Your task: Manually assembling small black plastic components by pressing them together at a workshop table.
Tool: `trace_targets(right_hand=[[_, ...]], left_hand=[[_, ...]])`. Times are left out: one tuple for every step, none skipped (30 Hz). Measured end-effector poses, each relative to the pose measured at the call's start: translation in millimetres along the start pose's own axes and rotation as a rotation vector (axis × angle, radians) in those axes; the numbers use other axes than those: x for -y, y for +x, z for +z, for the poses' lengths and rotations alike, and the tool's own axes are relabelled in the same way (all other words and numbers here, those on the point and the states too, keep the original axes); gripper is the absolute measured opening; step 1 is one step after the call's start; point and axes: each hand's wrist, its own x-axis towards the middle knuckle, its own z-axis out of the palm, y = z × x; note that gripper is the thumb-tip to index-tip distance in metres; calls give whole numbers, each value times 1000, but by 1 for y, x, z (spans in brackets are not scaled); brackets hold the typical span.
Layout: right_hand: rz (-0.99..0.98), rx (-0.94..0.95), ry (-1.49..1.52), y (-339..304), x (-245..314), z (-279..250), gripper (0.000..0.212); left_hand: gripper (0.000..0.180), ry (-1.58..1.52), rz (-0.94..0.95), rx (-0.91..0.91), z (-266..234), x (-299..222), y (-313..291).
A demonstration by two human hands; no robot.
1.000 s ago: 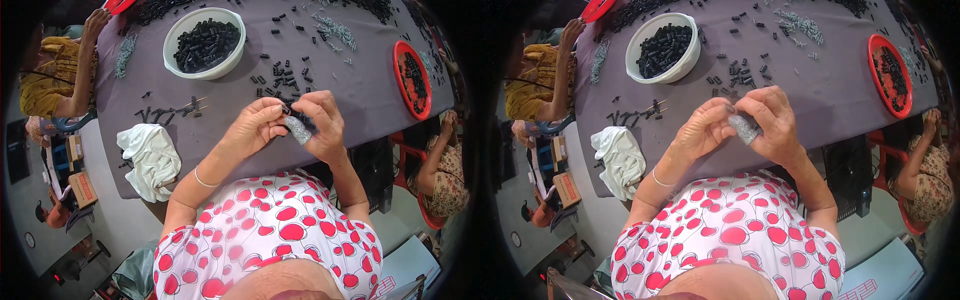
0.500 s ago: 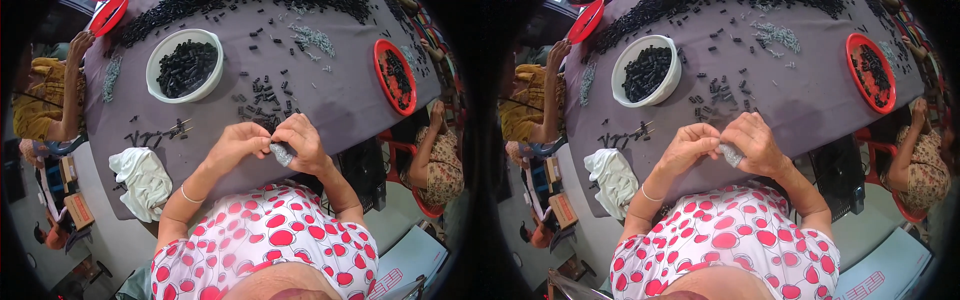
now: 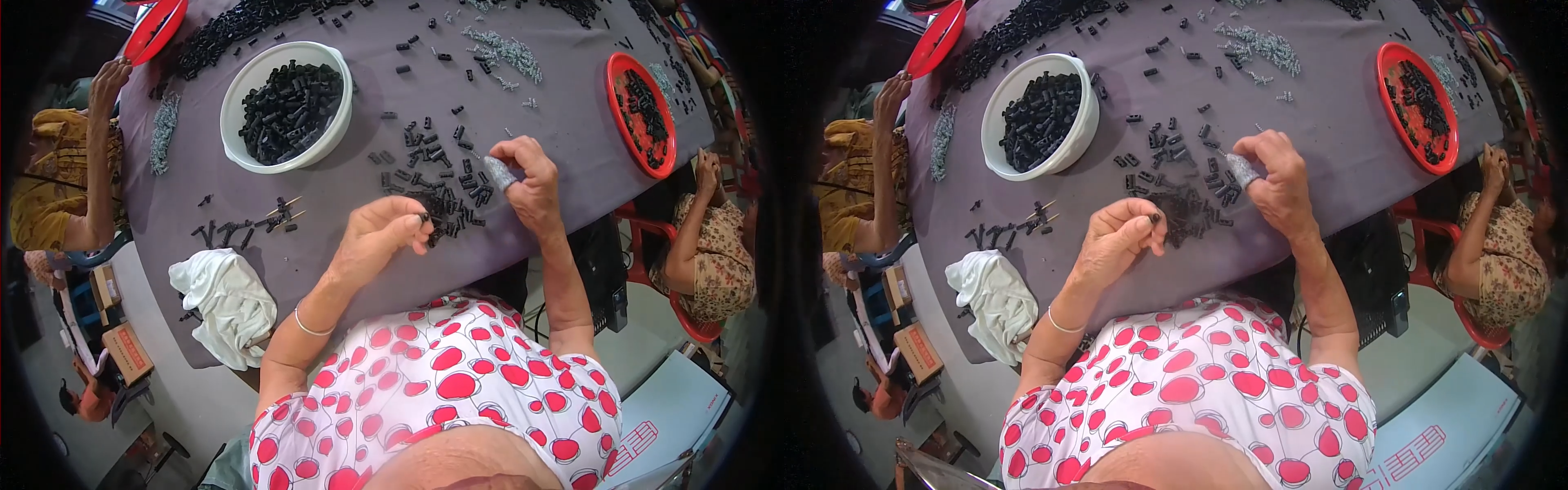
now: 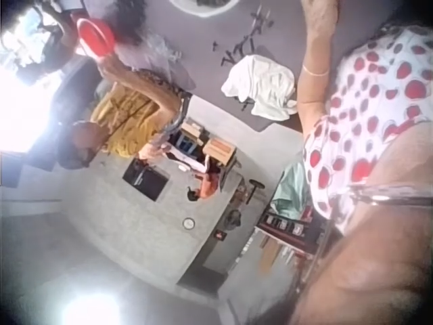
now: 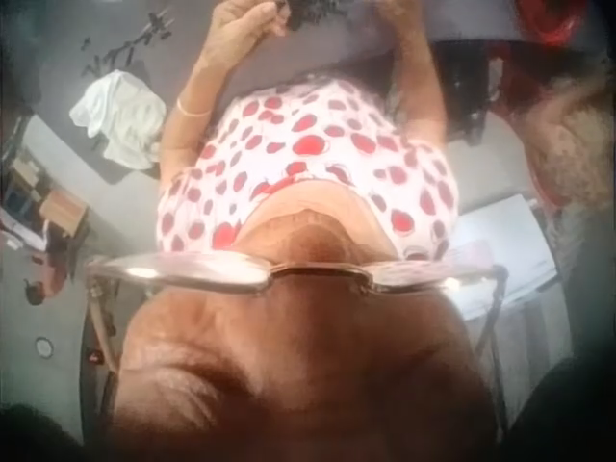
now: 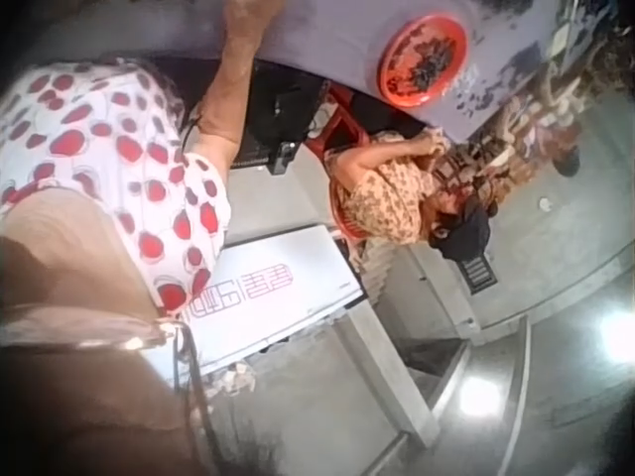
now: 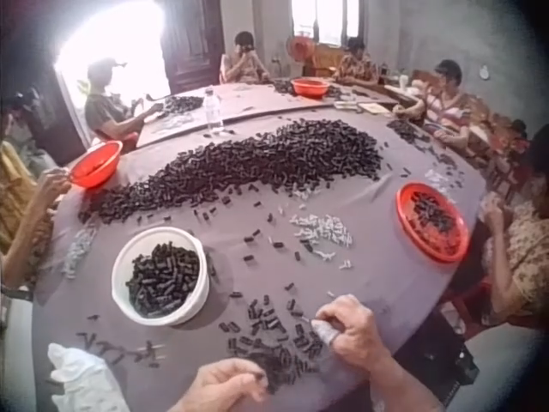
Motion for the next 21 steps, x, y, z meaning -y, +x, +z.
trace_targets(right_hand=[[4, 3, 0, 2, -2, 2, 16], [16, 45, -59, 3, -5, 3, 17], [27, 87, -118, 4, -6, 5, 18], [28, 91, -118, 5, -7, 7, 18], [36, 96, -146, 5, -7, 10, 18], [44, 103, -174, 6, -8, 11, 18], [45, 108, -174, 7, -8, 12, 18], [50, 116, -205, 8, -8, 13, 18], [54, 124, -236, 8, -8, 14, 18], [52, 131, -235, 9, -8, 15, 18], [7, 134, -269, 10, -9, 15, 17], [-39, 137, -303, 10, -9, 15, 16], [-42, 147, -300, 9, -9, 14, 16], [-67, 131, -285, 9, -9, 12, 15], [-90, 114, -270, 9, -7, 10, 15], [-87, 124, -228, 8, 0, 6, 16], [-100, 117, -147, 5, 10, 3, 18], [-110, 110, -65, 2, 22, 0, 20], [-148, 171, 3, 0, 34, -1, 23], [-186, 213, 53, -2, 46, -1, 23], [-223, 253, 104, -4, 56, 2, 23]], left_hand=[[17, 48, 77, -59, 0, 3, 1], [18, 96, 154, -117, 1, 5, 1], [18, 93, 152, -119, 2, 6, 0], [17, 110, 170, -140, 2, 7, 0], [17, 126, 188, -161, 2, 8, 0], [17, 122, 188, -163, 1, 8, 0], [16, 130, 186, -164, 1, 9, -1], [16, 136, 184, -165, 2, 9, -2], [16, 132, 183, -169, 2, 9, -3], [16, 151, 195, -157, 2, 9, -4], [16, 170, 208, -146, 2, 9, -4], [16, 165, 210, -154, 2, 9, -4], [16, 162, 207, -156, 1, 9, -3], [16, 159, 203, -159, 1, 9, -2], [16, 153, 206, -169, 2, 9, -1], [15, 154, 222, -169, 4, 8, 1], [15, 154, 237, -171, 6, 8, 1], [16, 172, 243, -171, 7, 7, 2], [16, 168, 246, -191, 6, 8, -1], [15, 203, 267, -183, 5, 9, -2], [15, 239, 288, -175, 6, 10, -4]])
